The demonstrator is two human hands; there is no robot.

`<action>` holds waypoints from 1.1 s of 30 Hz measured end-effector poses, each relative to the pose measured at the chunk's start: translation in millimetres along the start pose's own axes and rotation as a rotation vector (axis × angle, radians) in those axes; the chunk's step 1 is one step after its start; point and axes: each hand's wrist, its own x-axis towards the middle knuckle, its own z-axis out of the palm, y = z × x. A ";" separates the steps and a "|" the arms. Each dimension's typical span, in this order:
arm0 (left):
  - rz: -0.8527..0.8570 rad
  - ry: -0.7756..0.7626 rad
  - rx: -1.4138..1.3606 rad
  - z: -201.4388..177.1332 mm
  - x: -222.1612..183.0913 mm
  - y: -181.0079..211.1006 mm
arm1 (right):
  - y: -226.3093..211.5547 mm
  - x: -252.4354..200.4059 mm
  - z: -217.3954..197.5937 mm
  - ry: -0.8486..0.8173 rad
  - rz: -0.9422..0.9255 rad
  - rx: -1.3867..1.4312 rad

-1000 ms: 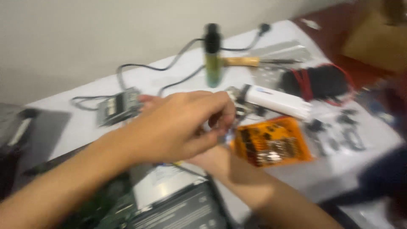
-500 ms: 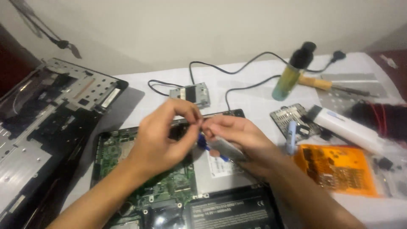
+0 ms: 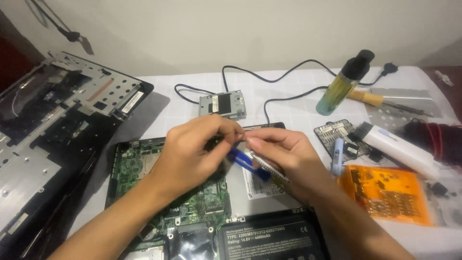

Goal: The person is repairing a laptop by preparing a heatsink with a thermal pad and installing it onto the motherboard, followed by using a screwdriver to secure components.

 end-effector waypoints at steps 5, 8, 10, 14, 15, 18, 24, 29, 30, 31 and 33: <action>-0.027 -0.026 -0.007 -0.5 -1.8 -5.3 | -7.6 -1.5 11.4 0.172 0.059 -0.080; -0.011 -0.039 0.008 -1.9 -2.5 -7.6 | -7.2 -1.3 10.7 0.168 0.094 -0.095; 0.028 -0.056 0.024 -1.3 -4.3 -11.2 | -4.8 -0.2 8.4 0.137 0.070 -0.094; 0.086 -0.071 0.063 -1.9 -5.1 -11.7 | -7.4 -1.6 9.5 0.114 0.091 -0.077; 0.087 -0.070 0.064 -2.3 -4.9 -12.5 | -5.9 0.0 8.8 0.113 0.090 -0.078; 0.110 -0.095 0.109 -1.9 -5.7 -13.0 | -3.5 1.7 8.4 0.142 0.085 -0.046; 0.080 -0.078 0.123 -0.9 -5.5 -6.3 | -6.1 1.6 11.6 0.223 0.153 -0.031; 0.086 -0.073 0.168 -2.4 -3.7 -2.5 | -9.7 -0.2 12.3 0.202 0.146 -0.090; 0.089 -0.072 0.168 -2.5 -3.1 -2.4 | -11.2 -0.2 13.5 0.203 0.142 -0.090; 0.115 -0.076 0.199 -2.5 -2.9 -2.3 | -12.5 -0.3 14.7 0.233 0.157 -0.084; 0.136 -0.083 0.230 -3.1 -3.4 -0.8 | -8.9 0.5 13.4 0.260 0.176 -0.075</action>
